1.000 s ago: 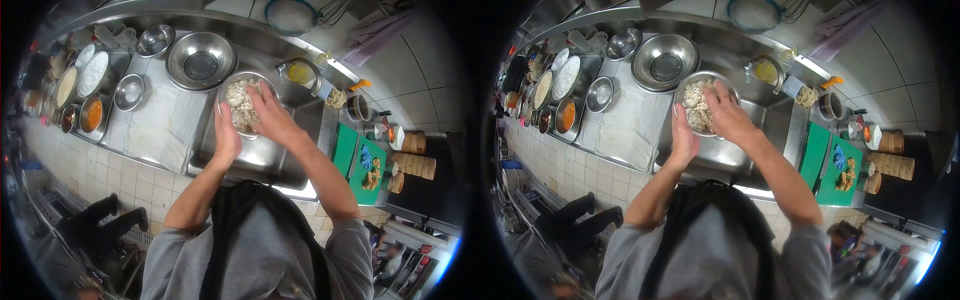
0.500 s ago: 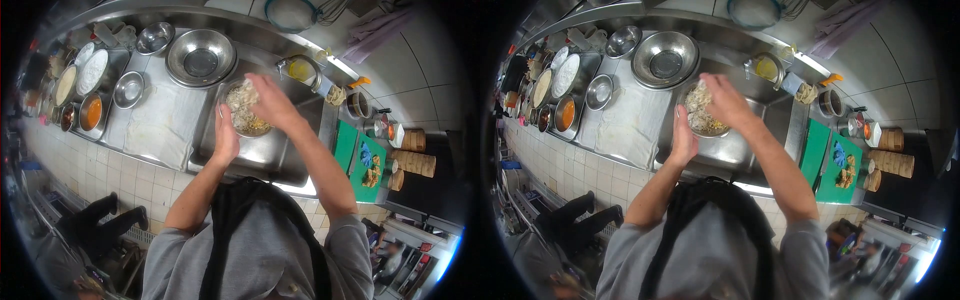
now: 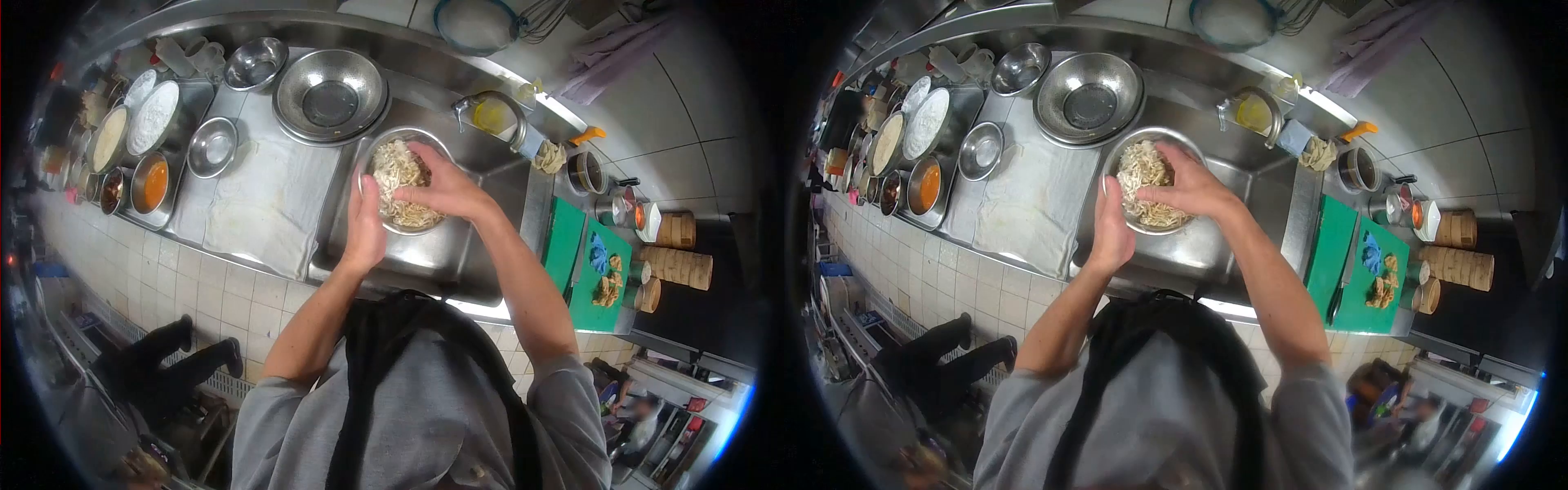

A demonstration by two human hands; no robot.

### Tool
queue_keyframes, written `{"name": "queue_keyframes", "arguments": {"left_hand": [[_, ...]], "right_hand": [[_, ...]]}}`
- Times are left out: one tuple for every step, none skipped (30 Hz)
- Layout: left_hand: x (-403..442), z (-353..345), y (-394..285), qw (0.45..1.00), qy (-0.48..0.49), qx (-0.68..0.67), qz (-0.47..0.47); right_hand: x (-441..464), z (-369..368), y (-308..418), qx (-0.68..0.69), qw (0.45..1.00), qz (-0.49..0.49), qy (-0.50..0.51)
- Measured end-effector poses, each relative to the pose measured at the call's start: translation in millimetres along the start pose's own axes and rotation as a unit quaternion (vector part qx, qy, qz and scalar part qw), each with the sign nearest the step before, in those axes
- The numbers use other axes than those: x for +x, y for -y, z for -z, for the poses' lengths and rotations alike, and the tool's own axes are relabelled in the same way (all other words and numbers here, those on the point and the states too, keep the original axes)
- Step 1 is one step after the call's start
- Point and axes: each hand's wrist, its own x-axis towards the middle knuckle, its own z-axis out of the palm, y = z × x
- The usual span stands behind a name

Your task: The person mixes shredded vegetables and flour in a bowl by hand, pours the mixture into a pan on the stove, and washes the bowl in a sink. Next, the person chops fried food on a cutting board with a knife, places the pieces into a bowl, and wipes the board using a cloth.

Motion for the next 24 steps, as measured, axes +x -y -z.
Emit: {"name": "queue_keyframes", "arguments": {"left_hand": [[-1, -3, 0, 1.000, 0.000, 0.001, 0.001], [-1, -7, -1, 1.000, -0.010, -0.009, 0.015], [0, -10, -3, 0.999, -0.019, -0.019, 0.027], [-2, -13, -6, 0.999, -0.011, -0.024, 0.043], [-1, -15, -6, 0.999, -0.011, -0.024, 0.043], [-1, -16, -6, 0.999, -0.013, -0.016, 0.049], [-1, -16, -6, 0.998, -0.016, -0.008, 0.055], [-2, -15, -4, 0.998, -0.017, -0.008, 0.055], [-3, -14, -1, 0.997, -0.020, -0.022, 0.071], [-3, -13, 2, 0.995, -0.022, -0.035, 0.088], [-2, -12, 5, 0.995, -0.021, -0.036, 0.087], [-2, -12, 7, 0.995, -0.031, -0.040, 0.086], [-2, -11, 9, 0.995, -0.042, -0.044, 0.085], [0, -12, 10, 0.995, -0.041, -0.044, 0.084], [3, -13, 14, 0.996, -0.036, -0.040, 0.077], [6, -14, 17, 0.996, -0.031, -0.036, 0.072], [10, -14, 19, 0.996, -0.029, -0.037, 0.072], [15, -12, 24, 0.995, -0.039, -0.038, 0.080], [17, -13, 24, 0.994, -0.048, -0.040, 0.088], [17, -13, 23, 0.994, -0.045, -0.040, 0.089], [17, -12, 18, 0.992, -0.039, -0.055, 0.104], [15, -11, 14, 0.990, -0.033, -0.069, 0.118], [15, -6, 14, 0.990, -0.034, -0.069, 0.117], [14, 0, 16, 0.991, -0.038, -0.074, 0.106]], "right_hand": [[2, -6, -3, 0.002, 1.000, -0.001, 0.000], [5, -11, -5, -0.018, 1.000, -0.016, -0.016], [7, -15, -7, -0.039, 0.998, -0.030, -0.033], [10, -23, -18, -0.039, 0.998, -0.030, -0.033], [12, -32, -33, 0.037, 0.997, -0.045, -0.047], [13, -36, -30, 0.112, 0.990, -0.060, -0.059], [12, -34, -27, 0.111, 0.990, -0.058, -0.057], [10, -29, -26, 0.049, 0.995, -0.072, -0.049], [7, -22, -18, -0.014, 0.995, -0.084, -0.043], [5, -17, -13, -0.015, 0.995, -0.083, -0.044], [3, -13, -9, -0.110, 0.990, -0.055, -0.066], [1, -11, -8, -0.204, 0.975, -0.028, -0.086], [0, -9, -9, -0.204, 0.975, -0.027, -0.086], [0, -8, -9, -0.216, 0.971, -0.026, -0.097], [0, -7, -9, -0.227, 0.968, -0.024, -0.108], [1, -10, -9, -0.227, 0.967, -0.024, -0.109], [1, -18, -10, -0.268, 0.959, 0.007, -0.094], [1, -26, -8, -0.308, 0.947, 0.037, -0.078], [-1, -32, -1, -0.309, 0.947, 0.036, -0.080], [-3, -38, 6, -0.320, 0.944, 0.060, -0.058], [-5, -39, 14, -0.331, 0.939, 0.086, -0.035], [-8, -36, 19, -0.322, 0.941, 0.099, -0.012], [-9, -30, 25, -0.322, 0.941, 0.099, -0.012], [-11, -22, 29, -0.309, 0.944, 0.115, -0.004]]}}
